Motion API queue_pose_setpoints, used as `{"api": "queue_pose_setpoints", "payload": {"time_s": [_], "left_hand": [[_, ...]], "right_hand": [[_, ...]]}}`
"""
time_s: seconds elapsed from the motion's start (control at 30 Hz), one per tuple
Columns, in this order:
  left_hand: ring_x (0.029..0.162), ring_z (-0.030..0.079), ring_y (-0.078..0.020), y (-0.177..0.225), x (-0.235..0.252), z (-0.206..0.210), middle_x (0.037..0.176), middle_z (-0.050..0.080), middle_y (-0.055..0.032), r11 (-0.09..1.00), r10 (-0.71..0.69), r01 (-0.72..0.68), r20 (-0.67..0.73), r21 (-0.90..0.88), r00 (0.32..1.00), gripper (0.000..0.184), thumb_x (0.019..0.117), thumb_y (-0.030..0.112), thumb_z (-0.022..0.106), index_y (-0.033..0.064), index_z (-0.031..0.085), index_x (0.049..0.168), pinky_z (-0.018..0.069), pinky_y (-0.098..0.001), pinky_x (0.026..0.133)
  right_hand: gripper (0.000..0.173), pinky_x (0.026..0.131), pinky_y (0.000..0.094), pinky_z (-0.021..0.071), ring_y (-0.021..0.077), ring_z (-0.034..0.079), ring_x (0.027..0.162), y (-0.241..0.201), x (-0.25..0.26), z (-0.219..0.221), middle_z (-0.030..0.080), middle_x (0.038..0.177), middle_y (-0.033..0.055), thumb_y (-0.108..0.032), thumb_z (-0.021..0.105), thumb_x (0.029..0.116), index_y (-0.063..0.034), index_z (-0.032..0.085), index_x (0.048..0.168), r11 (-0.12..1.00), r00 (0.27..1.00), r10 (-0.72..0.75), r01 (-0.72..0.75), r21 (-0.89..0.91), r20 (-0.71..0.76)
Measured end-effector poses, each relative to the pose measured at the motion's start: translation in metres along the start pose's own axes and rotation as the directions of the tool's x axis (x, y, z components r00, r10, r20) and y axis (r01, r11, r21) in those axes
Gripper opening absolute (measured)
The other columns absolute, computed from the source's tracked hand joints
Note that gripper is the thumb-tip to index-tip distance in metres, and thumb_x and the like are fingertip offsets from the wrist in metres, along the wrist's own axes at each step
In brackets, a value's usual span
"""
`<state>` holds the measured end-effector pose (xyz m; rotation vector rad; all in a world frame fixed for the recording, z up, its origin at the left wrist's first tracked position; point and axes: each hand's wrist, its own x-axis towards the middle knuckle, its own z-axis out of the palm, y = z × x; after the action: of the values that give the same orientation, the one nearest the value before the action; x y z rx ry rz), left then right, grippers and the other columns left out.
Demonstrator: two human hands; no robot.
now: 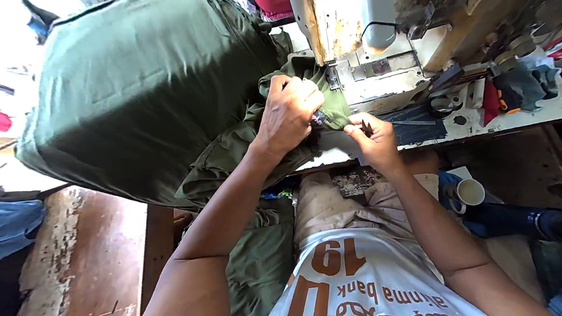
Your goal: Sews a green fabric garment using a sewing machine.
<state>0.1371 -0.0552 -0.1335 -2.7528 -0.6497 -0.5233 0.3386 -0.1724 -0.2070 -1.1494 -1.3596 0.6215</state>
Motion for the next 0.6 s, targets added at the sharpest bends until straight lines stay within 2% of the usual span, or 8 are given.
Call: {"api": "queue_pose_setpoints", "payload": {"time_s": [0.1,0.2,0.33,0.4,0.43,0.5,0.53,0.6], "left_hand": [[0.115,0.058,-0.0384,-0.015,0.004,-0.019,0.123,0.064,-0.0132,0.997,-0.018,0.026,0.116,-0.07,0.993,0.029,0.0881,0.024,0.064,0.011,0.067,0.114,0.0387,-0.0624,0.099],[0.128,0.049,-0.044,-0.03,-0.001,-0.047,0.142,0.053,-0.0146,0.988,-0.119,0.141,0.261,-0.068,0.958,0.064,0.0805,0.067,0.072,0.013,0.068,0.114,0.0374,-0.0685,0.102],[0.13,0.05,-0.0339,-0.021,-0.01,-0.072,0.138,0.056,-0.0086,0.968,-0.036,0.074,0.158,-0.24,0.987,0.022,0.0837,0.033,0.075,0.0128,0.068,0.09,0.044,-0.0562,0.103],[0.125,0.057,-0.0314,0.0,-0.015,-0.066,0.129,0.064,-0.009,0.943,0.027,-0.006,0.06,-0.332,0.998,0.015,0.0845,0.025,0.074,0.0115,0.067,0.087,0.0438,-0.0551,0.105],[0.127,0.057,-0.0311,0.008,-0.019,-0.058,0.129,0.065,-0.0084,0.945,0.032,-0.022,0.025,-0.327,0.999,0.017,0.0869,0.028,0.075,0.0124,0.069,0.09,0.0409,-0.0555,0.109],[0.138,0.048,-0.0332,0.016,-0.027,-0.037,0.144,0.057,-0.0076,0.973,0.006,0.005,0.047,-0.233,0.999,0.033,0.0907,0.041,0.073,0.0187,0.072,0.115,0.0286,-0.0613,0.119],[0.144,0.043,-0.0355,0.015,-0.031,-0.027,0.153,0.051,-0.0085,0.983,-0.023,0.037,0.082,-0.18,0.996,0.039,0.0924,0.039,0.07,0.0216,0.069,0.127,0.0241,-0.066,0.12],[0.148,0.039,-0.0359,0.011,-0.038,-0.012,0.157,0.046,-0.0086,0.983,-0.108,0.119,0.087,-0.137,0.99,0.039,0.0922,0.022,0.065,0.0229,0.067,0.131,0.0234,-0.0695,0.119]], "right_hand": [[0.013,0.067,0.0252,0.0559,0.0085,0.064,0.074,0.004,0.019,0.006,0.071,0.093,0.0053,-0.008,0.066,0.0982,-0.0009,0.073,0.106,0.997,1.0,0.0,0.002,0.082,-0.016],[0.012,0.071,0.0261,0.0574,0.0089,0.066,0.078,0.006,0.031,0.008,0.072,0.093,0.0066,-0.004,0.066,0.0977,0.0011,0.071,0.107,0.992,0.998,-0.065,0.067,0.11,-0.016],[0.014,0.081,0.0278,0.0591,0.0109,0.068,0.089,0.006,0.036,0.003,0.072,0.103,0.0088,-0.005,0.064,0.099,0.0009,0.071,0.11,0.992,0.99,-0.125,0.123,0.043,0.07],[0.014,0.081,0.0274,0.0586,0.0105,0.067,0.089,0.002,0.028,-0.004,0.071,0.106,0.0083,-0.006,0.063,0.0996,-0.0011,0.072,0.109,0.986,0.977,-0.151,0.16,-0.05,0.154],[0.014,0.08,0.0274,0.0583,0.0106,0.067,0.089,0.0,0.022,-0.006,0.07,0.107,0.008,-0.005,0.062,0.0993,-0.0019,0.072,0.109,0.978,0.968,-0.164,0.184,-0.094,0.188],[0.014,0.085,0.0284,0.0594,0.0113,0.068,0.095,-0.003,0.004,-0.011,0.07,0.109,0.0069,-0.001,0.063,0.0979,-0.0031,0.073,0.108,0.962,0.959,-0.184,0.221,-0.158,0.217],[0.013,0.089,0.0293,0.0594,0.0118,0.068,0.1,-0.005,-0.004,-0.014,0.07,0.11,0.0063,-0.001,0.065,0.0975,-0.0034,0.073,0.108,0.957,0.958,-0.191,0.23,-0.174,0.215],[0.011,0.091,0.0307,0.059,0.0139,0.068,0.103,-0.006,-0.012,-0.016,0.071,0.11,0.0073,0.001,0.066,0.0964,-0.0015,0.073,0.105,0.958,0.96,-0.207,0.238,-0.159,0.19]]}}
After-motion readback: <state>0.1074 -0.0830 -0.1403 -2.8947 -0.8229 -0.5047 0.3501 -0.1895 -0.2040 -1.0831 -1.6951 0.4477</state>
